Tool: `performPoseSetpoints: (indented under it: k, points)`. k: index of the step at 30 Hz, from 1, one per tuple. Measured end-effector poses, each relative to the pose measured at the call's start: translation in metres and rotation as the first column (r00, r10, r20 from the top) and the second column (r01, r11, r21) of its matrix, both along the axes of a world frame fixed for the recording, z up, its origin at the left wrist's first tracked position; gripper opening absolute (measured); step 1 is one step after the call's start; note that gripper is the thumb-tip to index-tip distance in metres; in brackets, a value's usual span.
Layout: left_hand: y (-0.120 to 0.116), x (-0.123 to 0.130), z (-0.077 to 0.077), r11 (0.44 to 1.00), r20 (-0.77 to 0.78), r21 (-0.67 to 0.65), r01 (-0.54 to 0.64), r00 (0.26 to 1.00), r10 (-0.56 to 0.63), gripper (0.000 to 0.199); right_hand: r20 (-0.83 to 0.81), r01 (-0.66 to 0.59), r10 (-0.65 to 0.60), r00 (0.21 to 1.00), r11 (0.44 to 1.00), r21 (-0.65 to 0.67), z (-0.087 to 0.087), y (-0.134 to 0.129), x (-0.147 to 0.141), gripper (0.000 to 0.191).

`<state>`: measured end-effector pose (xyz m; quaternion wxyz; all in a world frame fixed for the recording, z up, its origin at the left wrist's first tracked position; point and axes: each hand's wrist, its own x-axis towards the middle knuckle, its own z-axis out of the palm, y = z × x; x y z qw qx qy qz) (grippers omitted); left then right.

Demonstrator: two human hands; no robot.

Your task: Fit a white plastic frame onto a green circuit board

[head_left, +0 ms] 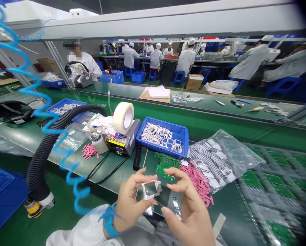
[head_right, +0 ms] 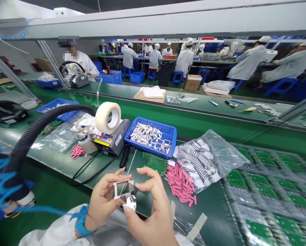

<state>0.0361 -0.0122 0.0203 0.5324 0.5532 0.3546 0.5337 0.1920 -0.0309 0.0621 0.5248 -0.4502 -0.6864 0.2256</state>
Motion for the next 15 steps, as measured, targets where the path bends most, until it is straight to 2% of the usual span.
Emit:
performPoseSetpoints:
  k: [5, 10, 15]
  points:
    - [-0.004, 0.009, -0.004, 0.997, 0.023, 0.002, -0.08, 0.997, 0.08, 0.026, 0.012, 0.056, -0.056, 0.998, 0.998, -0.031, -0.01, 0.005, -0.012, 0.015]
    - [0.0, 0.021, -0.01, 0.983, 0.106, -0.058, -0.172, 0.978, 0.178, 0.026, -0.093, 0.096, -0.101, 0.991, 0.994, -0.054, -0.023, 0.01, -0.019, 0.018]
    - [0.005, 0.027, -0.018, 0.959, 0.039, 0.11, -0.26, 0.966, 0.257, 0.025, -0.241, 0.044, -0.078, 0.967, 0.989, -0.144, -0.036, 0.008, -0.023, 0.023]
